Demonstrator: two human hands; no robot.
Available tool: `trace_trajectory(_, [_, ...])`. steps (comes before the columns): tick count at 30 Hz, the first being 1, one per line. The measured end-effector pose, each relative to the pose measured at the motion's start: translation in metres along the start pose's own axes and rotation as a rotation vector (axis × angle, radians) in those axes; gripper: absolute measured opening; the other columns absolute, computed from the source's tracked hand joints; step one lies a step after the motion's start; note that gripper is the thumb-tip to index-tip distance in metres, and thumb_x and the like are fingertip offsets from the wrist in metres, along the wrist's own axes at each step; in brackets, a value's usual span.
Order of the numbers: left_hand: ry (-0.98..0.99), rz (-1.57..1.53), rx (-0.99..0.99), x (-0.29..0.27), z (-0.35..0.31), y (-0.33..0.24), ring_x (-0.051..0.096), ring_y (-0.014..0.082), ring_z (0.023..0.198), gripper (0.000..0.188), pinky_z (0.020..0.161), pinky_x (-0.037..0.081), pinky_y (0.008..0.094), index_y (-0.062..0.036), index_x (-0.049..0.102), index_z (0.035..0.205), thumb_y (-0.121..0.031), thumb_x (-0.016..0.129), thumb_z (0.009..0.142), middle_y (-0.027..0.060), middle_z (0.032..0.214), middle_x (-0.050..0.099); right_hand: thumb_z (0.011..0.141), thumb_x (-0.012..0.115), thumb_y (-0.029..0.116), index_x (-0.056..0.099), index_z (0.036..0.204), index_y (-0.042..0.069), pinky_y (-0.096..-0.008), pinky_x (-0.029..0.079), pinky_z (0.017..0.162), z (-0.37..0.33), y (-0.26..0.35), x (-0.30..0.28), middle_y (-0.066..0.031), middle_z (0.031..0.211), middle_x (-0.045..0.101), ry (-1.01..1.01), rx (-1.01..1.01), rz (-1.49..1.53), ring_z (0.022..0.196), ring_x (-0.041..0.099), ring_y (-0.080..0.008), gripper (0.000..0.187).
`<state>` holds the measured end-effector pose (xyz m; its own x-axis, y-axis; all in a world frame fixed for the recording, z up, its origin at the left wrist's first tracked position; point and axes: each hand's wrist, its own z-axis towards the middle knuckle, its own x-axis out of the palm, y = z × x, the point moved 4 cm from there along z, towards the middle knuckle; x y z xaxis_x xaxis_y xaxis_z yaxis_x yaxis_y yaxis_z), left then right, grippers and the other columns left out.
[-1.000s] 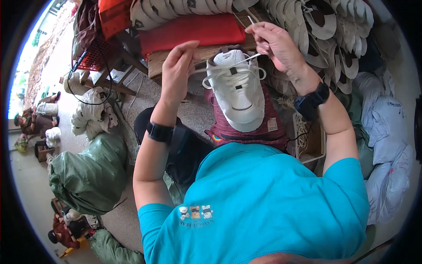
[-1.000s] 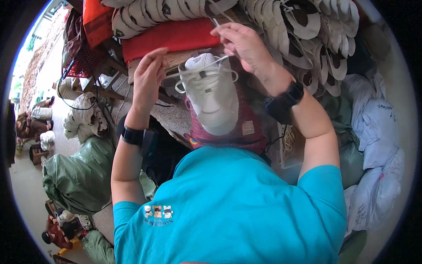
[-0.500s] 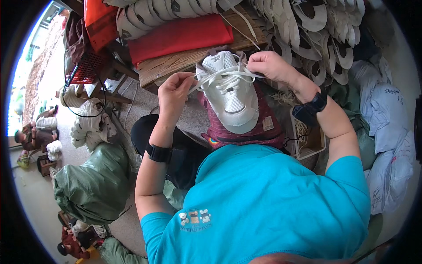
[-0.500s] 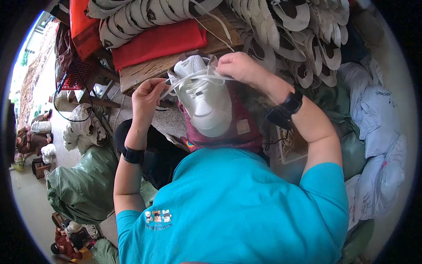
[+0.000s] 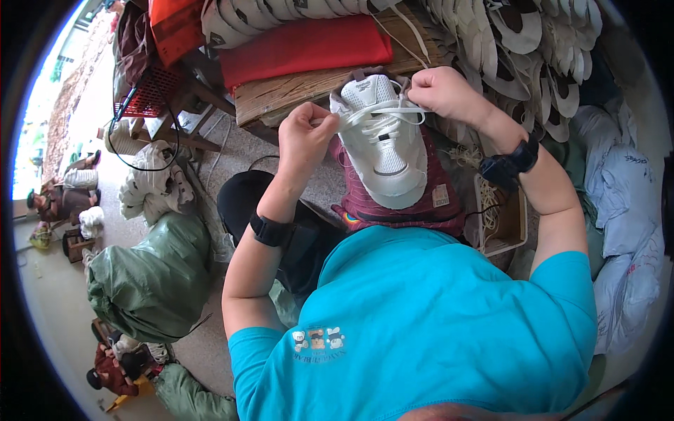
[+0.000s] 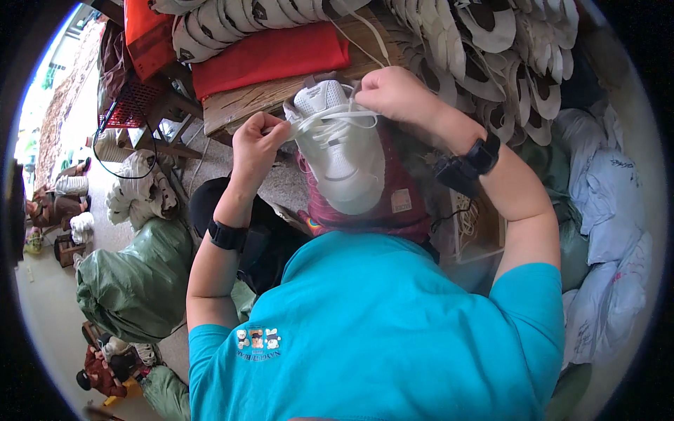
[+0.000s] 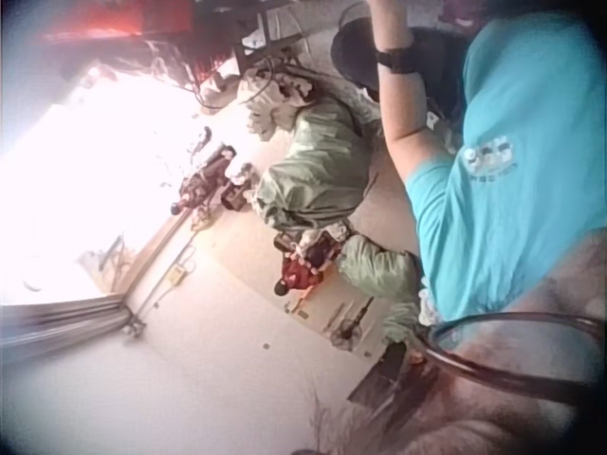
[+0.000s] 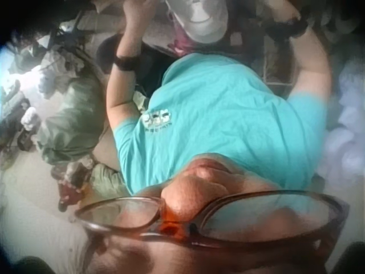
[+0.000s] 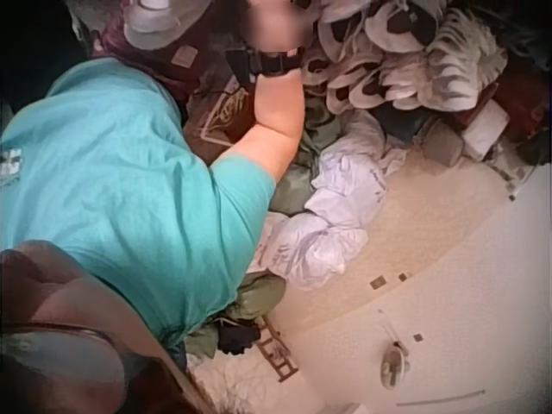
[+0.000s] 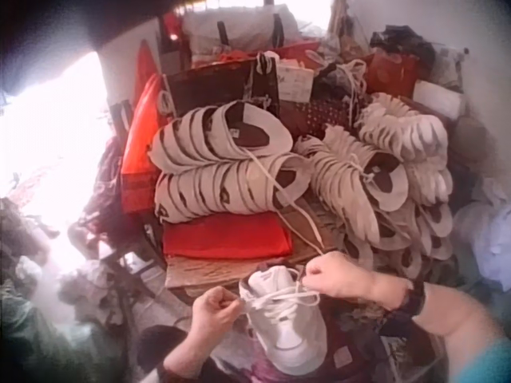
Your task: The person sits on the floor and laces a white sneaker by hand. They repeatedly thread the laces through the eyelets, pull them tight, and adjust the fit. The person works on one shoe at a time, handling the laces and the shoe directly without tools.
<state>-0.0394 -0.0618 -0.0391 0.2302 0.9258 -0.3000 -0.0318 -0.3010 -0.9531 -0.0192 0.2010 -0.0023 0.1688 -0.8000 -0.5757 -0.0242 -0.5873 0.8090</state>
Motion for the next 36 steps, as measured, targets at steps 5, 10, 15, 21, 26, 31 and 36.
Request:
trace_trajectory(5, [0.062, 0.299, 0.087, -0.002, 0.007, -0.022, 0.061, 0.0181, 0.065, 0.018, 0.061, 0.048, 0.0318, -0.0006, 0.065, 0.078, -0.018, 0.069, 0.076, 0.0088, 0.07, 0.063, 0.079, 0.064, 0.025, 0.065, 0.072, 0.001, -0.0376, 0.046, 0.057, -0.004, 0.016, -0.005, -0.0102, 0.062, 0.062, -0.027, -0.122, -0.221, 0.057, 0.058, -0.0234, 0.024])
trace_trajectory(10, [0.143, 0.742, 0.418, 0.006, 0.022, -0.056, 0.06, 0.0248, 0.072, 0.019, 0.068, 0.05, 0.0345, -0.0024, 0.064, 0.087, -0.016, 0.071, 0.076, 0.0108, 0.078, 0.06, 0.077, 0.071, 0.022, 0.066, 0.089, 0.003, -0.0337, 0.048, 0.068, 0.006, 0.017, -0.021, -0.0096, 0.082, 0.063, -0.012, -0.256, -0.259, 0.074, 0.06, -0.0214, 0.023])
trace_trajectory(15, [0.362, 0.651, 0.604, -0.009, 0.045, -0.063, 0.06, 0.0257, 0.089, 0.016, 0.079, 0.049, 0.0361, -0.0058, 0.068, 0.092, -0.019, 0.07, 0.083, 0.0114, 0.087, 0.058, 0.078, 0.073, 0.017, 0.064, 0.098, 0.004, -0.0304, 0.047, 0.076, 0.02, 0.017, -0.023, -0.0057, 0.094, 0.058, 0.303, -0.194, -0.125, 0.089, 0.057, -0.015, 0.025])
trace_trajectory(21, [0.714, 0.543, 0.547, -0.002, 0.066, -0.029, 0.059, 0.0215, 0.08, 0.023, 0.081, 0.049, 0.0373, -0.0047, 0.07, 0.097, -0.025, 0.066, 0.089, 0.0127, 0.084, 0.063, 0.084, 0.07, 0.02, 0.064, 0.09, 0.002, -0.0303, 0.046, 0.071, 0.043, 0.009, -0.013, -0.0048, 0.088, 0.058, 0.455, -0.526, -0.311, 0.082, 0.056, -0.0153, 0.02])
trace_trajectory(26, [0.356, 0.65, 0.453, 0.026, 0.064, -0.024, 0.064, 0.0338, 0.088, 0.033, 0.084, 0.052, 0.0422, -0.0082, 0.075, 0.094, -0.035, 0.066, 0.077, 0.0169, 0.09, 0.07, 0.089, 0.063, 0.018, 0.057, 0.081, 0.011, -0.0203, 0.036, 0.059, 0.033, -0.017, -0.018, 0.007, 0.079, 0.049, 0.521, -0.012, 0.076, 0.069, 0.044, -0.0027, 0.012])
trace_trajectory(31, [-0.294, 0.169, 0.176, 0.04, 0.029, -0.002, 0.05, 0.034, 0.108, 0.019, 0.091, 0.043, 0.0446, -0.0128, 0.077, 0.081, -0.025, 0.068, 0.069, 0.0142, 0.104, 0.059, 0.089, 0.062, 0.018, 0.056, 0.084, 0.014, -0.019, 0.035, 0.058, 0.049, -0.049, -0.018, 0.0086, 0.075, 0.049, 0.411, 0.337, 0.323, 0.065, 0.044, -0.0016, 0.009])
trace_trajectory(36, [-0.467, 0.301, 0.454, 0.067, 0.018, -0.024, 0.047, 0.0276, 0.099, 0.016, 0.082, 0.036, 0.0416, -0.0085, 0.073, 0.068, -0.024, 0.069, 0.068, 0.0108, 0.094, 0.054, 0.093, 0.062, 0.014, 0.061, 0.088, 0.01, -0.0189, 0.038, 0.061, 0.057, -0.046, -0.025, 0.0073, 0.078, 0.056, 0.294, 0.367, 0.241, 0.07, 0.05, -0.0015, 0.007])
